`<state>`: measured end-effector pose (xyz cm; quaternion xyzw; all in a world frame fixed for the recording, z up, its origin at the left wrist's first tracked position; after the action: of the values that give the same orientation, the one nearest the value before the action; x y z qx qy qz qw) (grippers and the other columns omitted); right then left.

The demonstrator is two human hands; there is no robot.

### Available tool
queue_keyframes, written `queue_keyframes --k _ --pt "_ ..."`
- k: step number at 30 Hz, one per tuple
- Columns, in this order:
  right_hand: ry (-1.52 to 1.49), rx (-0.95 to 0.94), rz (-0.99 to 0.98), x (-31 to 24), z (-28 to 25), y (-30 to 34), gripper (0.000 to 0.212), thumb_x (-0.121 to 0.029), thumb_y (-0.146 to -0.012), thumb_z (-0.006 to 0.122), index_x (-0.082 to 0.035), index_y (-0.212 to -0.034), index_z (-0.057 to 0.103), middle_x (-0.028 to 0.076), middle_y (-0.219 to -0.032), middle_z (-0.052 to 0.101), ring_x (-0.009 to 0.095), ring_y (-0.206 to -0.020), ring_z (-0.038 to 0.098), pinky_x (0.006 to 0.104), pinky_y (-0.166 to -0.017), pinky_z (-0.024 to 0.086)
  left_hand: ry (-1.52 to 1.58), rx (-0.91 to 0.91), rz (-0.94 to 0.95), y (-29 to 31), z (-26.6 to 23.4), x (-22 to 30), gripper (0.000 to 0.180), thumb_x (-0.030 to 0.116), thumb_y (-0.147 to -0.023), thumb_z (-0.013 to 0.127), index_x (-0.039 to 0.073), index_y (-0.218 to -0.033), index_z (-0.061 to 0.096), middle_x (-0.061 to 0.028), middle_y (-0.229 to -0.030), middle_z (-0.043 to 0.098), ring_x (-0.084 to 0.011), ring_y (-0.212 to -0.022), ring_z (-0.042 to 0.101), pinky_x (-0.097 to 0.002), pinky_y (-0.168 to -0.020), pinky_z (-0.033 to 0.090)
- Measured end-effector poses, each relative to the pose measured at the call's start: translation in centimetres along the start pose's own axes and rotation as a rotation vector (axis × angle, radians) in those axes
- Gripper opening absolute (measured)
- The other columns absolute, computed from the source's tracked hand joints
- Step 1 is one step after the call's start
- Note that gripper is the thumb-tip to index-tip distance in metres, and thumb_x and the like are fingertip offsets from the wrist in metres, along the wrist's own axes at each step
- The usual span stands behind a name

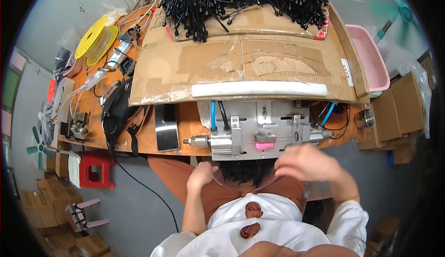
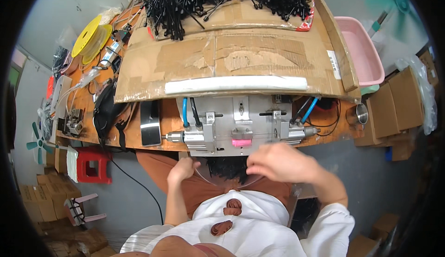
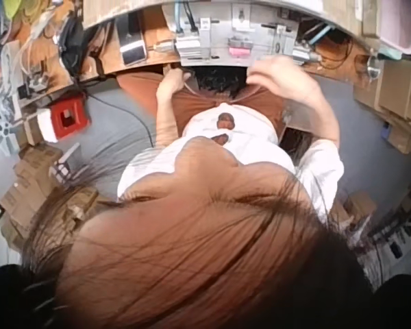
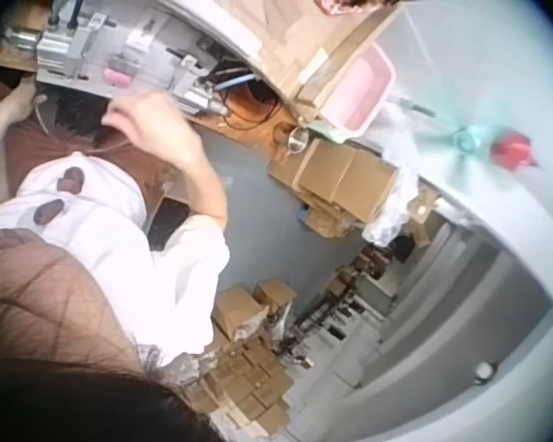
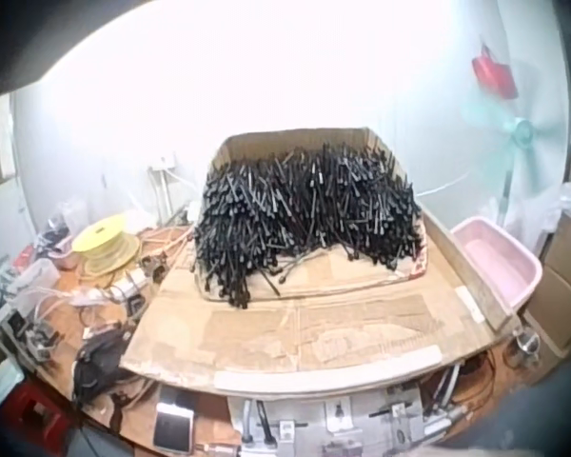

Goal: The person picks up a black plastic tie from a cardboard box, places it into a machine, and presses a lever. They then remove the processed tie and drop it into a container below the table, repeating the process several times.

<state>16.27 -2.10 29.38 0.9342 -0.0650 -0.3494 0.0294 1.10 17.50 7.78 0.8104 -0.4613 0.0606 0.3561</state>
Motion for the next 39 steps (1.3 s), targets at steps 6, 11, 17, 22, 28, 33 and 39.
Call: queue_keyframes --k 6,11,17,22,28,33,39 --pt "-0.023 0.414 0.164 5.1 -13.2 -11.3 0.029 -0.018 -0.086 0.066 0.002 -0.106 0.06 0.005 -0.071 0.06 0.013 -0.065 0.056 0.0277 -0.062 0.046 0.519 0.313 0.601 3.2 -22.3 11.3 0.021 0.013 -0.097 0.05 0.0 -0.104 0.065 -0.0067 -0.079 0.065 -0.0093 -0.064 0.058 -0.0241 -0.056 0.048" --pt "0.041 0.66 0.137 7.8 -16.5 -22.4 0.052 -0.041 -0.083 0.069 0.006 -0.103 0.061 0.004 -0.061 0.056 0.01 -0.057 0.053 0.0265 -0.054 0.042 0.059 1.23 0.418 -5.0 -36.7 10.8 0.028 0.024 -0.096 0.05 0.001 -0.109 0.059 -0.017 -0.092 0.055 -0.0308 -0.087 0.058 -0.0389 -0.078 0.046" --pt "-0.307 0.5 0.28 8.0 -16.1 -27.9 0.049 -0.047 -0.083 0.069 -0.001 -0.074 0.054 0.001 -0.05 0.047 0.008 -0.04 0.04 0.0241 -0.037 0.029 -0.234 1.178 0.182 -11.7 -39.6 11.5 0.047 0.039 -0.097 0.043 -0.004 -0.109 0.055 -0.026 -0.105 0.056 -0.0405 -0.097 0.057 -0.0474 -0.086 0.045" --pt "-0.647 0.429 0.316 7.8 -15.4 -29.2 0.049 -0.045 -0.087 0.065 -0.002 -0.072 0.049 0.005 -0.055 0.052 0.008 -0.037 0.038 0.0241 -0.033 0.026 -0.099 0.859 0.185 -14.2 -38.5 11.6 0.05 0.039 -0.098 0.038 -0.008 -0.104 0.056 -0.0305 -0.102 0.061 -0.0446 -0.101 0.057 -0.0494 -0.088 0.044" --pt "-0.682 0.324 0.361 7.8 -14.0 -28.2 0.046 -0.039 -0.094 0.056 -0.003 -0.066 0.048 0.004 -0.053 0.051 0.009 -0.035 0.035 0.0248 -0.032 0.024 -0.085 0.752 0.306 -12.9 -35.9 13.8 0.038 0.022 -0.095 0.037 -0.009 -0.094 0.059 -0.033 -0.098 0.061 -0.0453 -0.097 0.059 -0.0485 -0.087 0.046" --pt "-0.75 0.185 0.4 8.3 -13.2 -22.9 0.056 -0.04 -0.098 0.049 -0.009 -0.052 0.045 0.002 -0.044 0.045 0.008 -0.033 0.033 0.0245 -0.032 0.022 -0.388 0.678 0.571 -10.0 -31.1 18.8 0.025 0.006 -0.081 0.043 -0.008 -0.077 0.063 -0.0298 -0.085 0.063 -0.0397 -0.084 0.064 -0.0466 -0.076 0.051" --pt "-0.704 0.031 0.467 10.2 -14.2 -14.8 0.047 -0.039 -0.098 0.049 -0.007 -0.063 0.049 0.001 -0.047 0.047 0.008 -0.034 0.035 0.0243 -0.033 0.024 -0.103 0.436 0.455 -9.1 -27.6 23.3 0.034 0.022 -0.094 0.045 -0.008 -0.099 0.061 -0.0283 -0.084 0.064 -0.0413 -0.08 0.064 -0.0463 -0.076 0.05"
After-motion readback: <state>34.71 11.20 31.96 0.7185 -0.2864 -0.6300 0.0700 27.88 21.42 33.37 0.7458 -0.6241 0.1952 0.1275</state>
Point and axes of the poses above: each hand's wrist, its own y-axis away from the middle knuckle, its own z-axis out of the palm, x = y × z, the point moved 7 cm from there along -y, towards the middle knuckle
